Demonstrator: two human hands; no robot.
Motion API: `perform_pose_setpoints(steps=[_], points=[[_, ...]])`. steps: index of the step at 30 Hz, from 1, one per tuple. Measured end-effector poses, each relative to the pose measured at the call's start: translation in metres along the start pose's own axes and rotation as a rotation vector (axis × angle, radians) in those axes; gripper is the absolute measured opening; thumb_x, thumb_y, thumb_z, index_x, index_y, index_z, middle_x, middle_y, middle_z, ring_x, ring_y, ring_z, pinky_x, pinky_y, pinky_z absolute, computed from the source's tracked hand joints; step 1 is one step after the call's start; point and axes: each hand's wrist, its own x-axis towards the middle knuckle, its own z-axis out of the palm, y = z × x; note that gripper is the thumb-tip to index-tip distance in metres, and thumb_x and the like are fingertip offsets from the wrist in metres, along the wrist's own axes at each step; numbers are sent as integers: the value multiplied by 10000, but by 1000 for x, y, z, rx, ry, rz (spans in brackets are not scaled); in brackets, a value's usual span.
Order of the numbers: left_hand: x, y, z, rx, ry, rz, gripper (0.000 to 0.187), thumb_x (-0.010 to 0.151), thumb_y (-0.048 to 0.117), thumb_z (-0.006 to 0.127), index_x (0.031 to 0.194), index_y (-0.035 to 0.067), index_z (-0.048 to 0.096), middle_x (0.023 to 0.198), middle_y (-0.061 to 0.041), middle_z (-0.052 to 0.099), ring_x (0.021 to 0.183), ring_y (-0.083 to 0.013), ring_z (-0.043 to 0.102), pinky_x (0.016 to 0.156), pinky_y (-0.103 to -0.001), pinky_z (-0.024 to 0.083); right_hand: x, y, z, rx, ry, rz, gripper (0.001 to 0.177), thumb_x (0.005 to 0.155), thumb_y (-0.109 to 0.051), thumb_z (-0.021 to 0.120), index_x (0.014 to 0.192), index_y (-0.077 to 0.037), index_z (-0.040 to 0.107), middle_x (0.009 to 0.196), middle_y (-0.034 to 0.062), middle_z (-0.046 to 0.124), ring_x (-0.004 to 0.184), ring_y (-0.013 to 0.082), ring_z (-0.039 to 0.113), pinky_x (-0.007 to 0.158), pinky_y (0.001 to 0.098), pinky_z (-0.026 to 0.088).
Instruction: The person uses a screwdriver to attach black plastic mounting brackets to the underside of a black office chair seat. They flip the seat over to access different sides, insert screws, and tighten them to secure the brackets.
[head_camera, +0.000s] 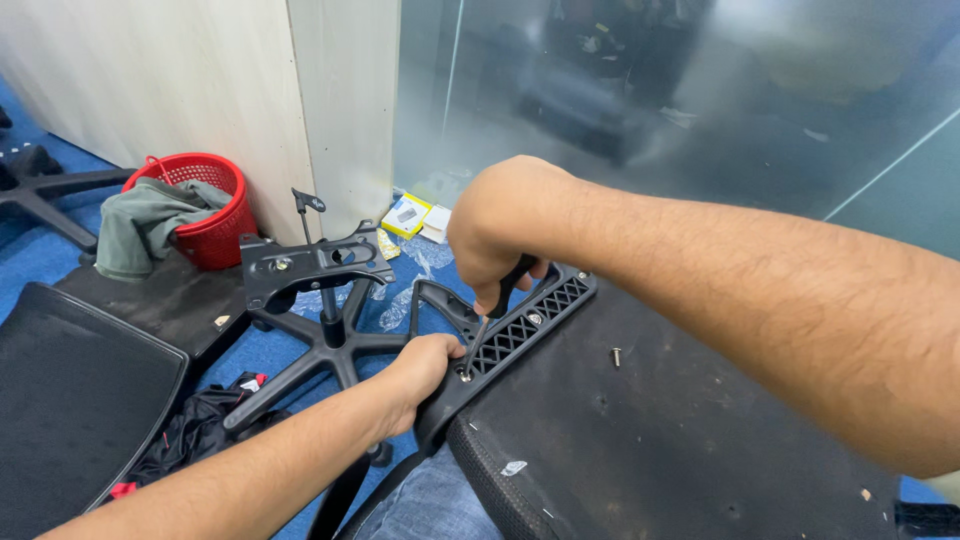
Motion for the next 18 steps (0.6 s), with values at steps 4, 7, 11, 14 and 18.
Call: perform_pose_setpoints(steps=[4, 7, 11, 14, 18], points=[[-2, 4, -4, 43, -23, 2, 321, 900, 299, 508, 871, 65, 725, 810, -123, 736, 693, -236, 646, 749, -356, 522, 2, 15, 12, 122, -40, 10, 470, 857, -544, 744, 941, -85, 805, 869, 53, 769, 775, 213, 708, 733, 392, 557], [-7, 5, -3, 101, -17, 16, 311, 885, 307, 524, 884, 71, 727, 832, -132, 738, 728, -244, 648, 782, -362, 512, -3, 31, 25, 251, -24, 43, 493, 846, -561, 757, 881, -71, 801, 771, 66, 711, 673, 219, 621, 645, 373, 500], [-17, 8, -9, 202, -66, 49, 300, 832, 278, 552, 975, 103, 750, 934, -114, 762, 854, -233, 676, 870, -344, 489, -13, 52, 52, 373, -18, 89, 523, 830, -612, 745, 808, -90, 775, 659, 51, 627, 569, 206, 516, 548, 364, 411], [-23, 11, -10, 237, -111, 56, 370, 798, 239, 558, 1089, 108, 745, 1023, -122, 766, 932, -232, 693, 910, -345, 493, -18, 73, 77, 454, -33, 75, 521, 851, -603, 695, 779, -90, 750, 643, 49, 613, 548, 200, 526, 518, 365, 400], [-28, 11, -9, 272, -125, 93, 504, 792, 224, 547, 1258, 139, 717, 1099, -102, 764, 981, -191, 686, 937, -303, 466, -15, 105, 120, 667, -35, 47, 446, 847, -535, 760, 865, -89, 753, 660, 35, 637, 542, 170, 530, 507, 341, 428]])
